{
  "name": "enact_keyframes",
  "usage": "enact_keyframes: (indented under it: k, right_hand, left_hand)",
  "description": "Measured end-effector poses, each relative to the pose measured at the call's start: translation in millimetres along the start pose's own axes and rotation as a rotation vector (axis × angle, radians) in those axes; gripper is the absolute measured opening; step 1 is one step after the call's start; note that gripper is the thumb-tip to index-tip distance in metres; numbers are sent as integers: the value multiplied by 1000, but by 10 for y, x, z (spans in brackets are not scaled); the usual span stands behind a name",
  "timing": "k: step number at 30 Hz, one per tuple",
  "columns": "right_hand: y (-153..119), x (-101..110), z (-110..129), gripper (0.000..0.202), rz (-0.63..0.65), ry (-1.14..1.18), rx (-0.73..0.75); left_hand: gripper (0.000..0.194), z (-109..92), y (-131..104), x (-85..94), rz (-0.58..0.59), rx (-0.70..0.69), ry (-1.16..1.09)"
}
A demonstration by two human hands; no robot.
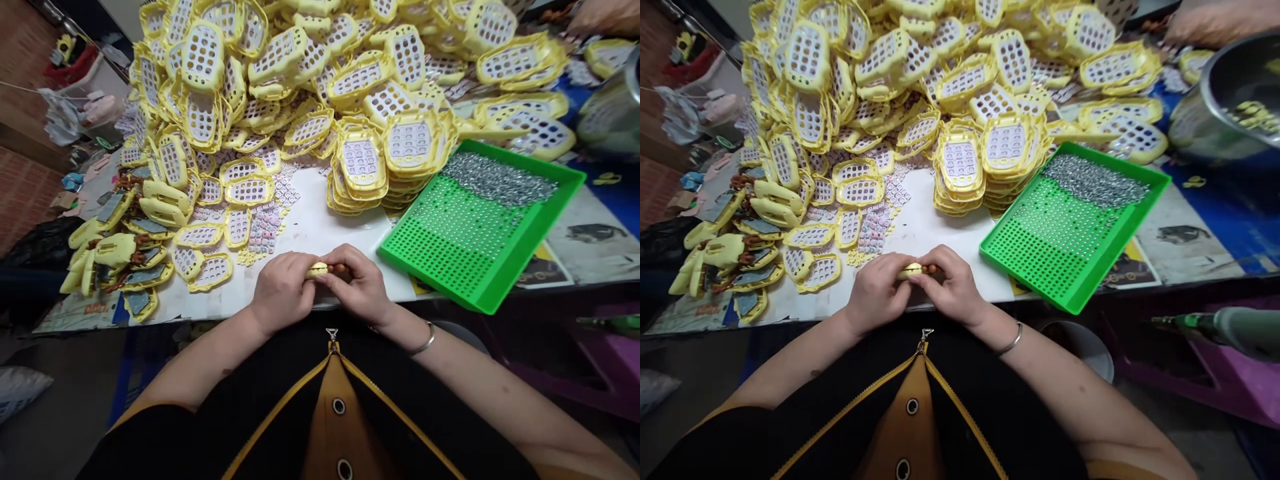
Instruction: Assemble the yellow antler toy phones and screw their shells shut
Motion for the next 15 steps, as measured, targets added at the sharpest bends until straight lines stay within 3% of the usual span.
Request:
enact_keyframes:
  k: [5, 8, 15]
  right_hand:
    - [-1, 11, 17, 15, 24, 29, -90]
    - [14, -12, 31, 12, 20, 39, -142]
    - [4, -75, 18, 16, -73, 13, 10]
  left_hand:
    - [43, -35, 40, -5, 78, 14, 110]
    - [46, -58, 53, -34, 57, -14, 98]
    - [45, -49, -12, -92, -20, 5, 69]
Point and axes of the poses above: each hand's wrist, its own y-axis towards the middle knuckle, its own x-axis out of the back of the hand, z = x × y, the point moved 1 cm from there along y, towards the middle knuckle, and after that the axes turned 3 degrees about y, right-handed, at the moved point
